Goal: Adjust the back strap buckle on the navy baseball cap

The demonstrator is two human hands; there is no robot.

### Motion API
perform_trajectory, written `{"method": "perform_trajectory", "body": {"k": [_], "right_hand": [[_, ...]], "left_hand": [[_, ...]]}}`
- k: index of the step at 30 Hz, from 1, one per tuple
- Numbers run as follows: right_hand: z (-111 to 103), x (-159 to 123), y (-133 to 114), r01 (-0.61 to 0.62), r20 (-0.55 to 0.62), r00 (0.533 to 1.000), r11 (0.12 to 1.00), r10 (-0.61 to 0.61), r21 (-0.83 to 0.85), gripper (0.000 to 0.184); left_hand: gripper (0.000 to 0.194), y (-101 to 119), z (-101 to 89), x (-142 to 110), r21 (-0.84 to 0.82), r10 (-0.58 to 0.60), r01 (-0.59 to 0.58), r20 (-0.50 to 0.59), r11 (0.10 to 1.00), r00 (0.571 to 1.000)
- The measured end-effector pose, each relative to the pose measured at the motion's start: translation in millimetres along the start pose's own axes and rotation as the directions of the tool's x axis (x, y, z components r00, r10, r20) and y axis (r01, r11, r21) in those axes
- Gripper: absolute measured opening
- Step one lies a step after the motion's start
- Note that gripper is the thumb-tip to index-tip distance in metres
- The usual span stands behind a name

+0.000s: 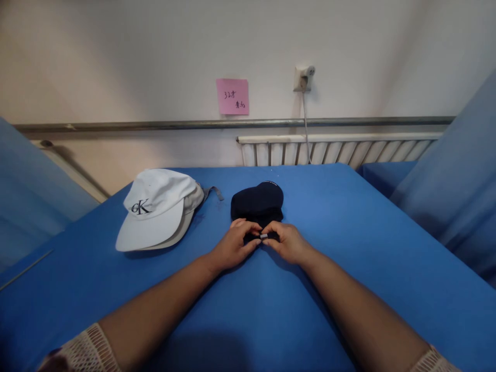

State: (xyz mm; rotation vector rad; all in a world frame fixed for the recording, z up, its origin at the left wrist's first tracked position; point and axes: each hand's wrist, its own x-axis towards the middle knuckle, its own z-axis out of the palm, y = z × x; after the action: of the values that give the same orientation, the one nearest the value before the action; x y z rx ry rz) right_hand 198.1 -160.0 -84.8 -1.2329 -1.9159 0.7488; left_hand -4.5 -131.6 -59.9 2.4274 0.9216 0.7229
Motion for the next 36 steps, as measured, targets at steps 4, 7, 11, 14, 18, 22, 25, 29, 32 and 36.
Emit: {"method": "perform_trajectory", "body": {"k": [4, 7, 11, 14, 18, 22, 25, 29, 32, 36], "right_hand": [[-0.2, -0.2, 3.1, -0.005, -0.014, 1.0, 1.0, 0.005, 0.005, 0.013], [0.8, -0.1, 3.1, 0.0, -0.008, 1.0, 1.0, 0.0, 0.009, 0.012], [1.7, 0.4, -1.3, 0.023, 0.007, 1.0, 0.999, -0.023, 0.032, 0.012], [2.4, 0.4, -4.3, 0.02, 0.004, 1.0, 0.997, -0.02, 0.071, 0.012], [3.1, -1.2, -5.2, -0.013, 0.055, 0.998, 0.981, 0.002, 0.192, 0.024], [4.7, -2.6, -3.6, -0.111, 0.132, 0.989, 0.924, 0.066, 0.365, 0.027], [6.5, -0.9, -1.0, -0.191, 0.128, 0.981, 0.867, 0.148, 0.461, 0.022], [3.3, 6.2, 6.9, -0.269, 0.004, 0.952, 0.833, 0.305, 0.483, 0.012], [-4.3, 12.1, 17.0, -0.352, -0.139, 0.881, 0.824, 0.452, 0.444, 0.007], [-9.1, 14.2, 25.1, -0.439, -0.116, 0.841, 0.793, 0.528, 0.423, 0.005]], "left_hand": [[0.03, -4.2, -0.9, -0.9, 0.008, 0.009, -0.008, -0.011, 1.0, 1.0], [0.029, -5.3, 0.8, -0.3, 0.003, 0.015, -0.015, -0.017, 1.0, 1.0], [0.024, -3.1, 3.8, 0.6, -0.014, 0.0, 0.0, -0.012, 1.0, 1.0], [0.023, -0.5, 4.7, 0.1, -0.008, -0.005, 0.005, -0.005, 1.0, 1.0], [0.024, 2.2, 4.0, -0.6, 0.021, -0.004, 0.003, 0.022, 1.0, 1.0], [0.017, 1.4, 3.8, 0.9, 0.033, -0.045, 0.044, 0.038, 0.998, 0.998], [0.01, -1.3, 4.5, 2.1, 0.041, -0.04, 0.038, 0.036, 0.998, 0.999], [0.008, -4.5, 4.3, 2.4, 0.064, -0.028, 0.025, 0.061, 0.998, 0.998], [0.009, -6.3, 3.7, 2.3, 0.08, -0.038, 0.032, 0.079, 0.996, 0.996], [0.008, -8.5, 4.1, 2.7, 0.08, -0.077, 0.071, 0.066, 0.994, 0.995]]}}
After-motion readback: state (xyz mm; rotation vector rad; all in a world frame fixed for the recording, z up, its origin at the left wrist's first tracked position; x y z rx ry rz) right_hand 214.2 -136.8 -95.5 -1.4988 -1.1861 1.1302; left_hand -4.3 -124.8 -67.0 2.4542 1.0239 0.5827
